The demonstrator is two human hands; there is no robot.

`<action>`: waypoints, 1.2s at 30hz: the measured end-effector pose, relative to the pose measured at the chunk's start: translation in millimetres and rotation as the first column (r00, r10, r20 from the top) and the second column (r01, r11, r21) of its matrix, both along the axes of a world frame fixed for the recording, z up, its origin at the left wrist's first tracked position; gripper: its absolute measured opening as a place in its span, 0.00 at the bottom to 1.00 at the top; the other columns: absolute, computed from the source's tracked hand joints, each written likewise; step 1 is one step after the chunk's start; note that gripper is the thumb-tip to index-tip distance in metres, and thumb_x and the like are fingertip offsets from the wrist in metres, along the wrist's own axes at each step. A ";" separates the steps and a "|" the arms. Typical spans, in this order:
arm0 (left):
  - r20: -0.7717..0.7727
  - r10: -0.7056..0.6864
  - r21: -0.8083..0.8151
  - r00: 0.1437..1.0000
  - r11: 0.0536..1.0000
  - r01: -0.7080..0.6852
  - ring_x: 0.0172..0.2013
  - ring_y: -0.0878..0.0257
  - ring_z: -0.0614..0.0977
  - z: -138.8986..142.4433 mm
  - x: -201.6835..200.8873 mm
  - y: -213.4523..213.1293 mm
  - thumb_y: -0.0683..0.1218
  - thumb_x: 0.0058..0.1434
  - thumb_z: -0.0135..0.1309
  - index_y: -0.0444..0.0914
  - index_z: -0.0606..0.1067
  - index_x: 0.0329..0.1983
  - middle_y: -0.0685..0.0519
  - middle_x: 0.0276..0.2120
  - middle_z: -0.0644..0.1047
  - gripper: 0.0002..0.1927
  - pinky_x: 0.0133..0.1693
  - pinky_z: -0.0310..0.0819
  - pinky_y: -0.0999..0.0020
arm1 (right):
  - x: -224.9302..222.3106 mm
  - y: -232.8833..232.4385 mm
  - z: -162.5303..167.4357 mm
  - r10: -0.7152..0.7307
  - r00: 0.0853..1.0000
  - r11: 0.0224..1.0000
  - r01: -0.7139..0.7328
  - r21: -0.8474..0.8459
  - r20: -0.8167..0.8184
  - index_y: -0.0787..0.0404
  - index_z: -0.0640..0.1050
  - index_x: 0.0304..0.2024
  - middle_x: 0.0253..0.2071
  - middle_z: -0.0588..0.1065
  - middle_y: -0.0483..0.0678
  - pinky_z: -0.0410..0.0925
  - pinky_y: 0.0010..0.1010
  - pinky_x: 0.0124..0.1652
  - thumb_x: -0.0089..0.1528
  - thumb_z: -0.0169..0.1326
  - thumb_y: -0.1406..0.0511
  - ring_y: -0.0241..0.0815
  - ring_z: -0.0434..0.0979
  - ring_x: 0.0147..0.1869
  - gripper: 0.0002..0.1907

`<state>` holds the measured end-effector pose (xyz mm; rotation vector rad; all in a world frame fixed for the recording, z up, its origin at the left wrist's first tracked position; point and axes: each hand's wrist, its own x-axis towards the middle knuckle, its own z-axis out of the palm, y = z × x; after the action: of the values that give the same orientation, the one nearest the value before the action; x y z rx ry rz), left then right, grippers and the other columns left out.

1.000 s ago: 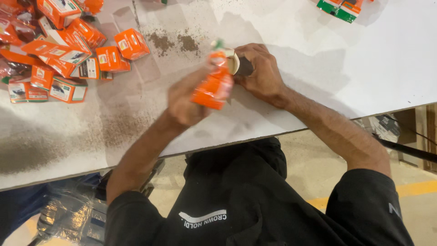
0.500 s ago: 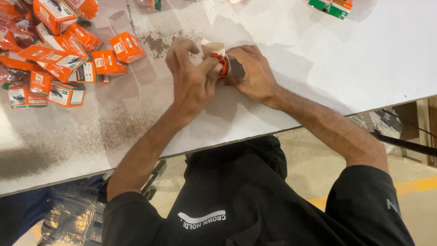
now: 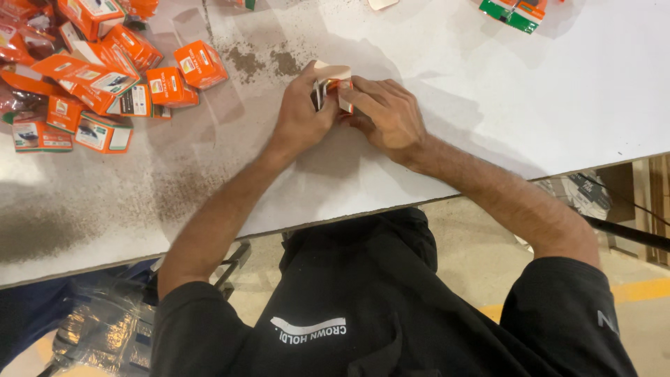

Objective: The person takes flat printed cartons one at a time from a pile, folds and presses the sides to open each into a small box, and places the finished boxes onto a growing pile of orange boxes on the table. The clip starts and ends mid-task.

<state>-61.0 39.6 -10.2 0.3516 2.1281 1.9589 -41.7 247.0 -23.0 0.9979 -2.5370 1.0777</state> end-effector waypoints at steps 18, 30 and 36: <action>-0.705 -0.095 -0.229 0.703 0.968 -0.099 0.63 0.47 0.78 -6.3 13.5 -15.5 0.35 0.63 0.65 0.33 0.76 0.58 0.45 0.60 0.77 0.20 0.62 0.79 0.57 | 6.2 -2.0 10.6 -0.031 0.989 0.999 0.032 -0.009 0.146 0.64 0.71 0.50 0.58 0.77 0.59 0.74 0.46 0.52 0.61 0.69 0.69 0.59 0.81 0.56 0.22; -0.716 -0.187 -0.316 0.672 0.946 -0.073 0.67 0.46 0.75 -13.5 18.4 -23.8 0.34 0.60 0.65 0.34 0.73 0.40 0.41 0.62 0.76 0.11 0.61 0.82 0.55 | 4.4 1.5 -2.1 -0.075 0.956 0.993 0.097 -0.066 0.285 0.60 0.59 0.46 0.54 0.78 0.65 0.76 0.45 0.49 0.61 0.69 0.69 0.61 0.83 0.55 0.29; -0.708 -0.128 -0.209 0.694 0.977 -0.033 0.63 0.46 0.79 -12.1 13.0 -25.2 0.33 0.63 0.64 0.33 0.76 0.46 0.40 0.57 0.78 0.11 0.60 0.79 0.55 | 2.0 0.3 -3.0 -0.048 0.963 0.997 0.063 -0.046 0.267 0.59 0.59 0.46 0.58 0.77 0.66 0.77 0.45 0.49 0.63 0.70 0.67 0.60 0.82 0.57 0.28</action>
<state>-48.0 14.4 -22.3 1.3134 2.6939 1.6921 -39.6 247.3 -26.0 0.8108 -2.7071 1.3364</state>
